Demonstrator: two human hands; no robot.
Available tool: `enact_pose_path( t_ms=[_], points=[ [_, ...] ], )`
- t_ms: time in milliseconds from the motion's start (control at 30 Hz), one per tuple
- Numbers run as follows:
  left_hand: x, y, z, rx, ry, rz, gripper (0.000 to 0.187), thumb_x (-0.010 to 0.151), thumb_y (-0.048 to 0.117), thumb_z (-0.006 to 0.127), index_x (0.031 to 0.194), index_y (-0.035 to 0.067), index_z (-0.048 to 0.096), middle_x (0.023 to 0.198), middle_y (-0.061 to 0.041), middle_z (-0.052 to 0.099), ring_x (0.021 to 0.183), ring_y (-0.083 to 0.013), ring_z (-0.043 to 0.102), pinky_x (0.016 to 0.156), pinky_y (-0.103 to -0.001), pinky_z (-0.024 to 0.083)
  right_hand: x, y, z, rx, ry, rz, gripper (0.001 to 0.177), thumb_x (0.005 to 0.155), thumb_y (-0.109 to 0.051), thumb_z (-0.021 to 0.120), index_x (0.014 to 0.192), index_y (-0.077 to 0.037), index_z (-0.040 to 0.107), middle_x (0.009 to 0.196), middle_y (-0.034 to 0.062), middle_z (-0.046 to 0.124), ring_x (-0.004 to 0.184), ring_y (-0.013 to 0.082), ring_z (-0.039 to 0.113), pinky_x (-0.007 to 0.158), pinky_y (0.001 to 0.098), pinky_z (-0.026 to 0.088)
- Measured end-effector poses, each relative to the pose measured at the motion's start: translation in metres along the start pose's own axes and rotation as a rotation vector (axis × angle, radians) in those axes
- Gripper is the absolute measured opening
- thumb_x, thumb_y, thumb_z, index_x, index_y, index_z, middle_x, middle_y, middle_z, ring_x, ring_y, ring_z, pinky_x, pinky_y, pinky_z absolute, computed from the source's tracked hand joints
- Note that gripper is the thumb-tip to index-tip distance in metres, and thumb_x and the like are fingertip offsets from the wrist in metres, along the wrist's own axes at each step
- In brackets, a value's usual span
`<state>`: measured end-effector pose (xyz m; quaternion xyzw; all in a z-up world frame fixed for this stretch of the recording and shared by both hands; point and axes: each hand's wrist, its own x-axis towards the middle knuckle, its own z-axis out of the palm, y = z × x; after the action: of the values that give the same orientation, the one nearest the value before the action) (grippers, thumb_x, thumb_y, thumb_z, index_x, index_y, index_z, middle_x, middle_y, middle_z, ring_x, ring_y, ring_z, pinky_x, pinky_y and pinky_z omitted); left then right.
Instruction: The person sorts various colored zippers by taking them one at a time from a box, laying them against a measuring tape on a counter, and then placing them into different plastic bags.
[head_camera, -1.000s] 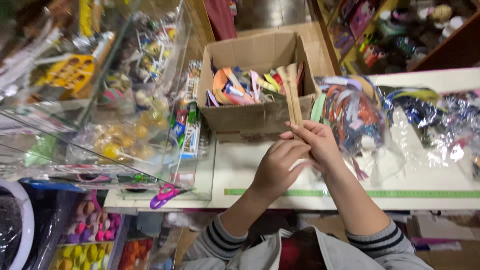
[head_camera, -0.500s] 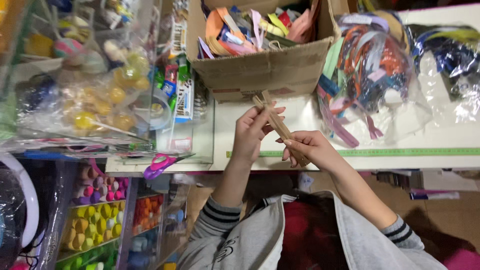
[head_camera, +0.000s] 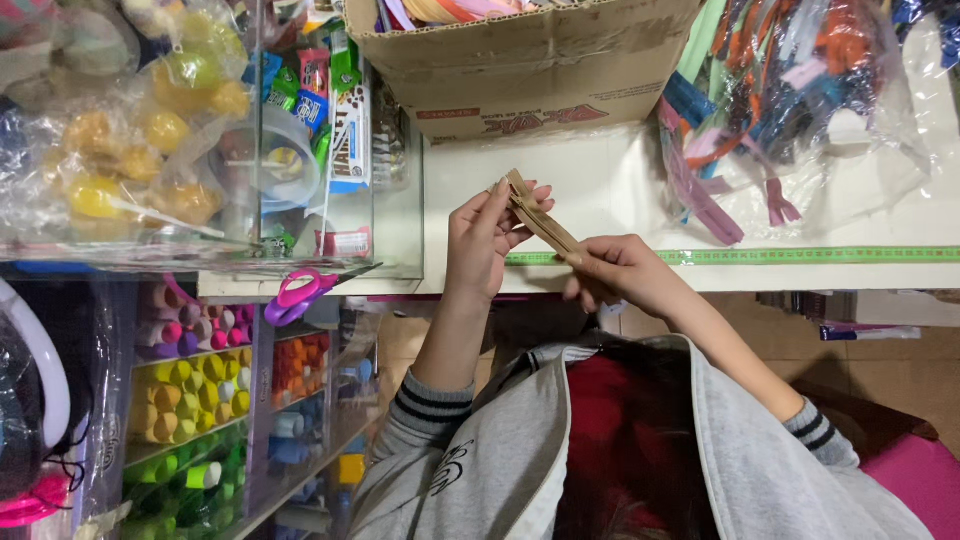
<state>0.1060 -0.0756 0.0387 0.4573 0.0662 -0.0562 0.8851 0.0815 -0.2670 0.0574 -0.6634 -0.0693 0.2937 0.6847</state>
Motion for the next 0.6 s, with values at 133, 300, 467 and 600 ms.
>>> enact_pose_path(
  t_ms=[133,300,467,600],
  points=[
    [-0.01,0.002,0.009,0.041,0.029,0.054,0.036,0.099,0.024,0.06,0.109,-0.009,0.066,0.107,-0.03,0.067,0.102,-0.0412,0.066,0.081,-0.052,0.056,0.011,0.005,-0.003,-0.31,0.157,-0.153,0.032,0.095,-0.02,0.06,0.12,0.0,0.066,0.1,0.0234,0.071,0.098,0.0332,0.067,0.09,0.0447,0.048],
    [-0.019,0.01,0.027,0.32,-0.078,0.209,0.032,0.1,0.028,0.059,0.107,-0.001,0.071,0.128,-0.025,0.06,0.13,-0.0397,0.047,0.108,-0.054,0.036,0.031,-0.014,-0.002,-0.188,0.132,-0.242,0.024,0.101,-0.015,0.048,0.113,-0.007,0.067,0.065,0.0044,0.059,0.066,0.0106,0.052,0.068,0.0257,0.047],
    [-0.016,-0.005,0.017,0.419,-0.109,0.259,0.034,0.098,0.023,0.06,0.075,0.001,0.07,0.13,-0.025,0.058,0.132,-0.0378,0.047,0.108,-0.051,0.036,0.043,-0.016,0.003,-0.047,0.097,-0.242,0.027,0.102,-0.02,0.051,0.084,-0.006,0.066,0.058,-0.0008,0.049,0.059,0.0072,0.042,0.06,0.0214,0.039],
    [-0.017,-0.004,0.016,0.291,-0.131,0.179,0.037,0.099,0.024,0.06,0.073,-0.001,0.069,0.131,-0.022,0.058,0.103,-0.0227,0.057,0.079,-0.033,0.049,0.024,-0.053,0.024,0.129,0.081,-0.225,0.02,0.095,-0.014,0.06,0.077,-0.007,0.063,0.057,-0.007,0.042,0.054,-0.0003,0.034,0.05,0.0137,0.023]
  ],
)
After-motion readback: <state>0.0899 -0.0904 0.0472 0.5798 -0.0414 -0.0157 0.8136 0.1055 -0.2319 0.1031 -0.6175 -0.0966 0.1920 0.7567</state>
